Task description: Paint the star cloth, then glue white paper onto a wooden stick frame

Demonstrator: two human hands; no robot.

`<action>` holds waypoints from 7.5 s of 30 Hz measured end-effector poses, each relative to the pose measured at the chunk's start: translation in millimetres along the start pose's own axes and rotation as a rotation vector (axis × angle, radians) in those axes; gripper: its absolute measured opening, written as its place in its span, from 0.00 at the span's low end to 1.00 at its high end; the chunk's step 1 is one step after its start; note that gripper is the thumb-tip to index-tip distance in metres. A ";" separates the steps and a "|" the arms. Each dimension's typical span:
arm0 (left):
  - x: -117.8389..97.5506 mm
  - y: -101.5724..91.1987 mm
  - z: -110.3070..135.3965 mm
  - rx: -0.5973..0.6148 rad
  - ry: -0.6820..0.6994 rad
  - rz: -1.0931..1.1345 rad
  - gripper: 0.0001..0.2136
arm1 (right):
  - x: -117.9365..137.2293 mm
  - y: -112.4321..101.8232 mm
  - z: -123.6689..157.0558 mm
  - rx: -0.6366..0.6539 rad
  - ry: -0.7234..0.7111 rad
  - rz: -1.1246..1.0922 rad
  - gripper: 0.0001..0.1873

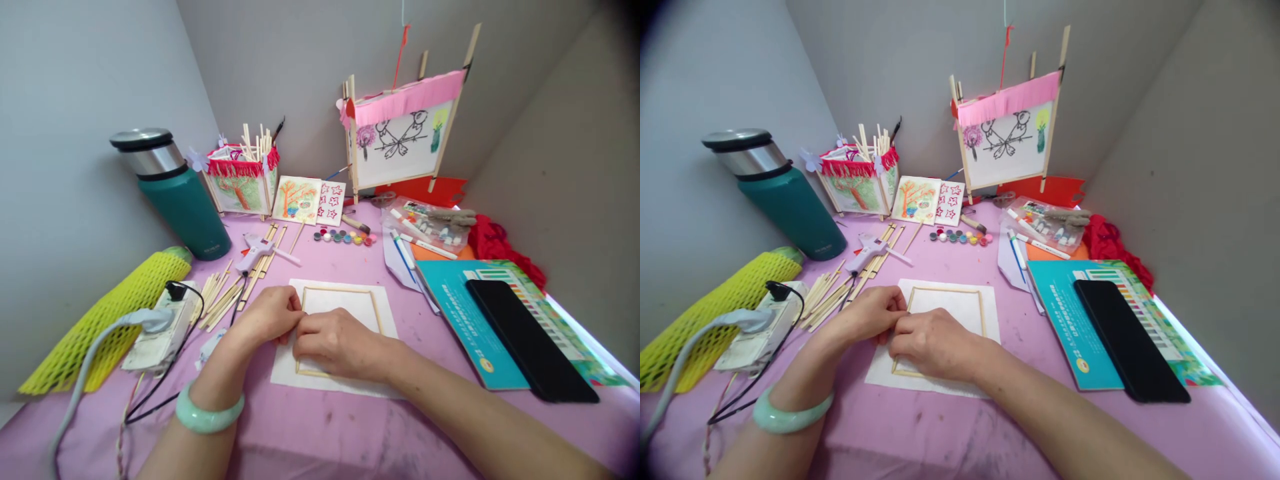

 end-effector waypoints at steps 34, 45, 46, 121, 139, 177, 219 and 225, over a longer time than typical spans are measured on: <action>-0.6 -1.0 -1.1 -0.016 0.040 0.003 0.02 | 2.7 -6.8 -0.6 -0.081 -0.044 -0.024 0.09; -5.6 -3.0 0.2 -0.029 0.039 -0.018 0.03 | -93.4 -38.1 23.7 -0.182 0.609 0.203 0.10; -5.6 -3.0 0.3 -0.030 0.041 -0.018 0.04 | -94.8 -36.1 24.1 -0.168 0.612 0.201 0.10; -5.3 -4.4 1.0 -0.053 0.027 -0.005 0.08 | -15.6 2.9 19.9 0.374 0.457 -0.238 0.03; -4.6 -3.2 0.9 -0.040 0.022 0.045 0.08 | -14.9 -7.4 19.9 0.366 0.356 -0.283 0.07; -8.2 -4.8 2.8 -0.059 0.031 0.040 0.09 | -90.7 -21.8 -2.3 -0.006 0.504 0.292 0.09; -10.2 -5.8 4.5 -0.043 0.036 0.083 0.28 | -89.4 -19.1 -1.1 0.003 0.503 0.296 0.09; -8.7 -6.9 3.5 -0.057 0.029 0.081 0.30 | -89.5 -19.9 -1.8 0.012 0.500 0.314 0.10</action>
Point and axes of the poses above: each hand's wrist, its own z-axis away from the middle knuckle, its own y-axis out of the palm, x = y × z, the point moved 9 cm from there along -z, towards the middle knuckle, and after that the axes turned 6 degrees about z, right-handed, at the moved point
